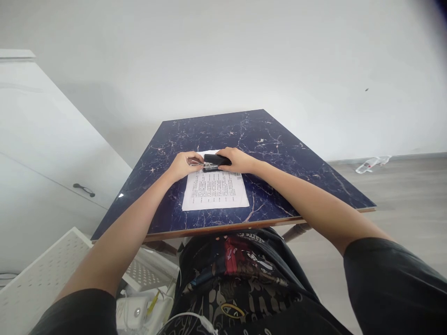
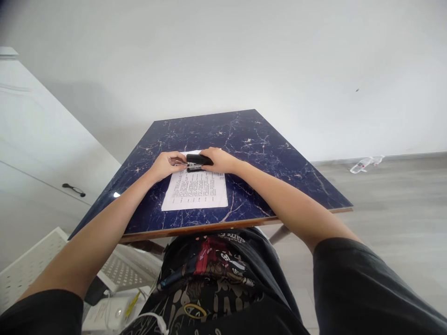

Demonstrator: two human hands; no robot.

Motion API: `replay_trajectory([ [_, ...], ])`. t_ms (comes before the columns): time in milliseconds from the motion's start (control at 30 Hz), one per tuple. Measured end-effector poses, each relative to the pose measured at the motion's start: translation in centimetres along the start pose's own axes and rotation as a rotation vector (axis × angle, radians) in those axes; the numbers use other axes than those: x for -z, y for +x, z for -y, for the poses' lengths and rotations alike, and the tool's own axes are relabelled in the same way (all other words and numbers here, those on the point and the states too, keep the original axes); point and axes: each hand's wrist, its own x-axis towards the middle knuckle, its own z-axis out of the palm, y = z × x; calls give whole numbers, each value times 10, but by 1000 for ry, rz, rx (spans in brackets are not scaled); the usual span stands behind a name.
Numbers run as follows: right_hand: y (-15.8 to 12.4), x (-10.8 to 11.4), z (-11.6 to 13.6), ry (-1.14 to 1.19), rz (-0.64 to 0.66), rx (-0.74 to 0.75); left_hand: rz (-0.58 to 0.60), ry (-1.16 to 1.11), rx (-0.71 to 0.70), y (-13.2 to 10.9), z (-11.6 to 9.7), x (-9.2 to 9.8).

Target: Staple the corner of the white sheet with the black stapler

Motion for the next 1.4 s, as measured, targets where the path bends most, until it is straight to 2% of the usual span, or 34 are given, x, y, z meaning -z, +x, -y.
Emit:
replay_trajectory([
  [267, 0, 0, -1, -10, -3, 6, 19, -28, 13, 0, -3, 0],
  [967, -1, 3, 4, 4, 15, -18, 81, 116, -27, -3, -12, 10],
  [1233, 0, 3, 4, 9, 20, -45, 203, 333, 4, -9, -13, 36],
  [1400, 1, 4, 3, 35, 36, -42, 249, 337, -1, -12, -6, 44],
])
